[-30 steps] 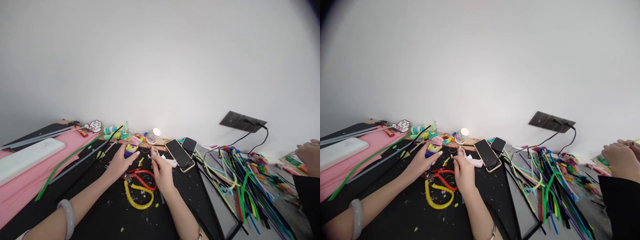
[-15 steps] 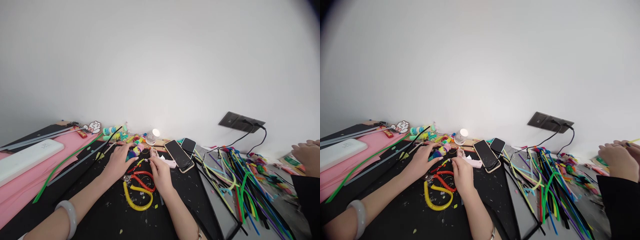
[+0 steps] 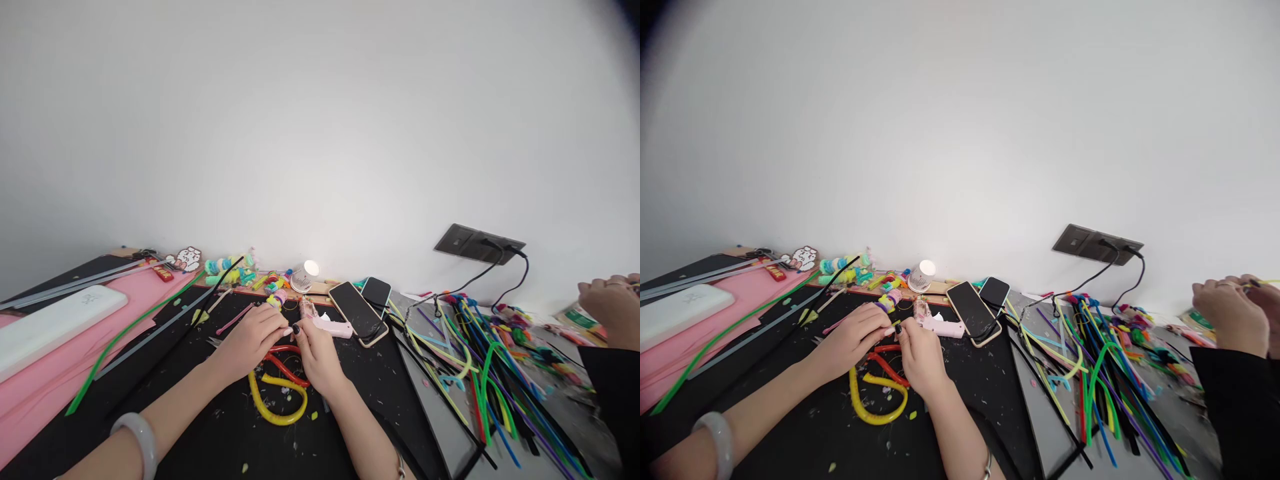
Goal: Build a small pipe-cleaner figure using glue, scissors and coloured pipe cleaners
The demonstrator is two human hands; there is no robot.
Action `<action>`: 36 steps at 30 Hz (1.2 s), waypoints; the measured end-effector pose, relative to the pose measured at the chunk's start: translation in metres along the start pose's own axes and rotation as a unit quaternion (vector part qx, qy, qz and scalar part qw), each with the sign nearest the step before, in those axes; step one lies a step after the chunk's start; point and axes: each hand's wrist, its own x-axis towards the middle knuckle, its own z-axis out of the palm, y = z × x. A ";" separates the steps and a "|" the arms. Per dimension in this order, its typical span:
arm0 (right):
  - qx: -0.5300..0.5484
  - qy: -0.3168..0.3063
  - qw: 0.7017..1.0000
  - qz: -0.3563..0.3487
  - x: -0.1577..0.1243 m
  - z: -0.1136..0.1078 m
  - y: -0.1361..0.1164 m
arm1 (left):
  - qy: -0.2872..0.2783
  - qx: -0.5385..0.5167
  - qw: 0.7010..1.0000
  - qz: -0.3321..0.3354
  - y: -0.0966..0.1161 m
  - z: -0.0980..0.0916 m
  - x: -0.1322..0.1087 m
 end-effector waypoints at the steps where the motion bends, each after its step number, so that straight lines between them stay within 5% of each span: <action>1: 0.001 0.005 1.000 0.002 0.000 0.000 0.000 | 0.002 0.002 1.000 0.000 0.000 0.000 0.000; 13: 0.000 0.037 0.999 0.027 0.001 -0.001 0.005 | -0.030 -0.030 0.999 0.000 0.001 0.002 0.000; 27: 0.022 0.022 0.999 0.034 0.001 -0.003 0.006 | 0.026 -0.063 0.997 -0.049 0.001 0.002 -0.001; 36: 0.038 0.028 0.998 0.046 0.002 -0.003 0.007 | -0.011 -0.130 0.987 -0.098 0.003 0.004 -0.001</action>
